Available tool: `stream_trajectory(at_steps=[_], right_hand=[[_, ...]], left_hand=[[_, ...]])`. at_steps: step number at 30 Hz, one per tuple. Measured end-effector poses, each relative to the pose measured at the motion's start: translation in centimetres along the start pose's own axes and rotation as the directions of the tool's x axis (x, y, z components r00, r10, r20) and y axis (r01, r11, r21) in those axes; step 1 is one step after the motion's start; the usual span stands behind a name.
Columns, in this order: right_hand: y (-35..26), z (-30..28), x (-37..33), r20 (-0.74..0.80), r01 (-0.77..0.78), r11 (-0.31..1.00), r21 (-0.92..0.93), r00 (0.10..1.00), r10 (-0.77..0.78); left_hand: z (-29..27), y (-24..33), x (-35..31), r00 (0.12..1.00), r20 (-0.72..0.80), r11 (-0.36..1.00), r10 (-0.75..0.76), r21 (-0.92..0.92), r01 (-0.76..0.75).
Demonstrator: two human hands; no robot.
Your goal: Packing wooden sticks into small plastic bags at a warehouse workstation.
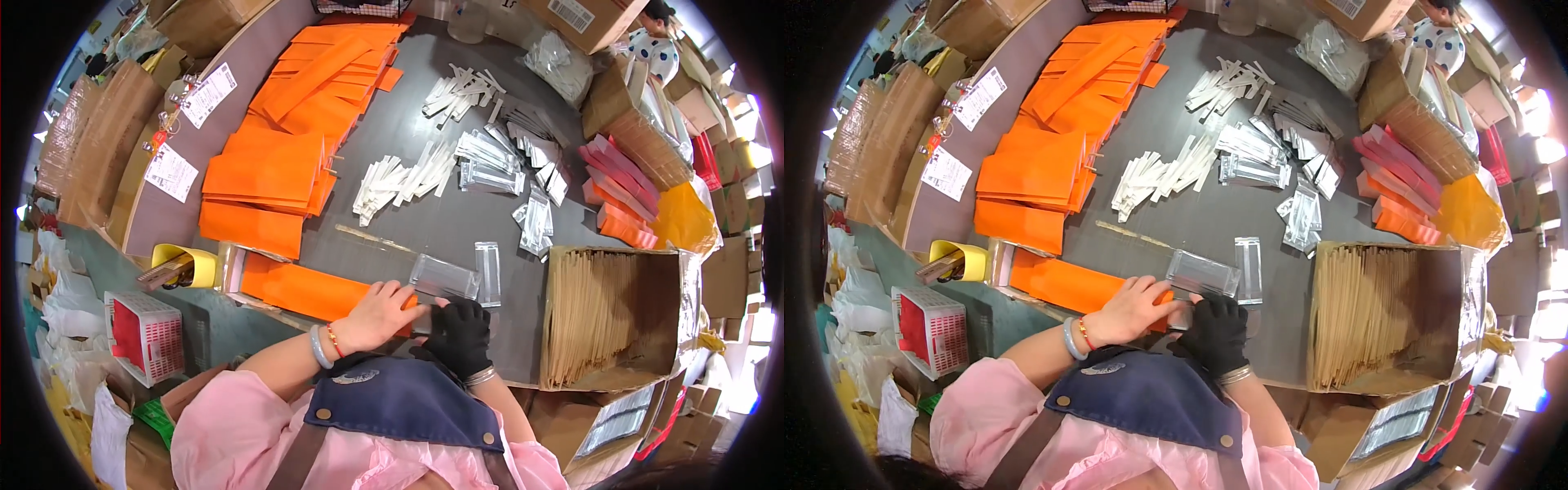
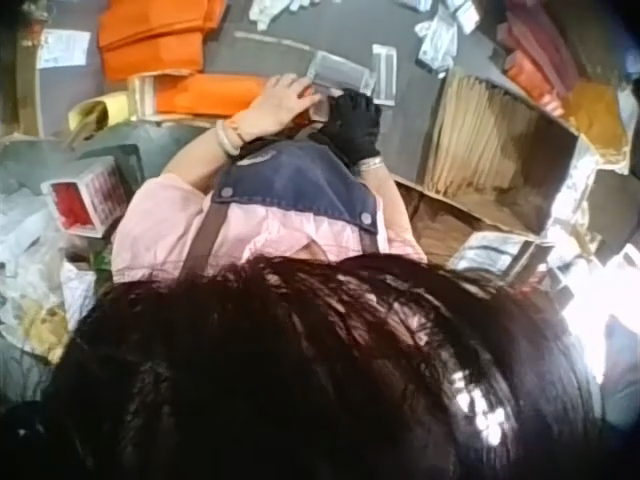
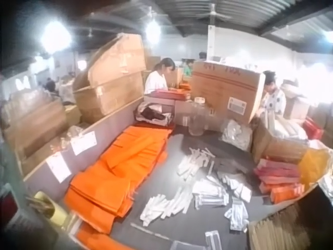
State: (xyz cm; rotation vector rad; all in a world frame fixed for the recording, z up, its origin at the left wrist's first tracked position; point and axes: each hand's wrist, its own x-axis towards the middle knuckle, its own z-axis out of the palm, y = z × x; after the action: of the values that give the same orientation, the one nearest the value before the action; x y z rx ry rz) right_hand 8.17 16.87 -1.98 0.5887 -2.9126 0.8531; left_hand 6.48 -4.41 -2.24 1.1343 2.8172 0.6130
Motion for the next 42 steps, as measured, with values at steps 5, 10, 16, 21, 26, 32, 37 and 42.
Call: stream_trajectory(at_steps=[5, 10, 16, 21, 26, 32, 37, 42], right_hand=[[0.2, -0.8, -0.4, 0.16, 0.055, 0.995, -0.085, 0.986, -0.041], [1.8, -3.8, -1.5, 0.005, -0.142, 0.984, -0.106, 0.99, 0.144], [2.1, -3.0, -2.0, -0.044, -0.154, 0.984, -0.084, 0.988, 0.151], [0.7, -4.4, -1.4, 0.178, -0.262, 0.961, -0.09, 0.945, 0.275], [0.4, -3.9, -0.9, 0.182, -0.082, 0.961, -0.266, 0.974, 0.133], [-0.7, -2.8, -0.7, 0.198, 0.002, 0.979, -0.206, 0.979, 0.039], [0.2, 0.0, -0.5, 0.326, 0.002, 0.998, -0.061, 0.945, 0.018], [-3.5, 3.3, 2.5, 0.181, 0.153, 0.987, 0.056, 0.97, -0.161]], left_hand=[[-4.3, 0.3, 0.8, 0.955, 0.292, 0.999, 0.042, 0.006, -0.046], [-12.0, -6.6, 0.7, 0.991, 0.125, 0.999, -0.039, 0.032, 0.035], [-2.0, -7.0, -5.3, 0.853, -0.261, 0.891, -0.453, -0.12, 0.437], [1.6, -1.3, -4.6, 0.818, -0.074, 0.821, -0.57, -0.086, 0.564], [2.5, -1.8, -5.0, 0.709, -0.147, 0.724, -0.689, -0.171, 0.668], [2.8, -2.6, -6.2, 0.721, -0.208, 0.743, -0.661, -0.317, 0.59], [2.5, -2.5, -5.8, 0.715, -0.203, 0.733, -0.669, -0.334, 0.592], [1.8, -3.2, -4.3, 0.779, -0.201, 0.801, -0.594, -0.236, 0.55]])
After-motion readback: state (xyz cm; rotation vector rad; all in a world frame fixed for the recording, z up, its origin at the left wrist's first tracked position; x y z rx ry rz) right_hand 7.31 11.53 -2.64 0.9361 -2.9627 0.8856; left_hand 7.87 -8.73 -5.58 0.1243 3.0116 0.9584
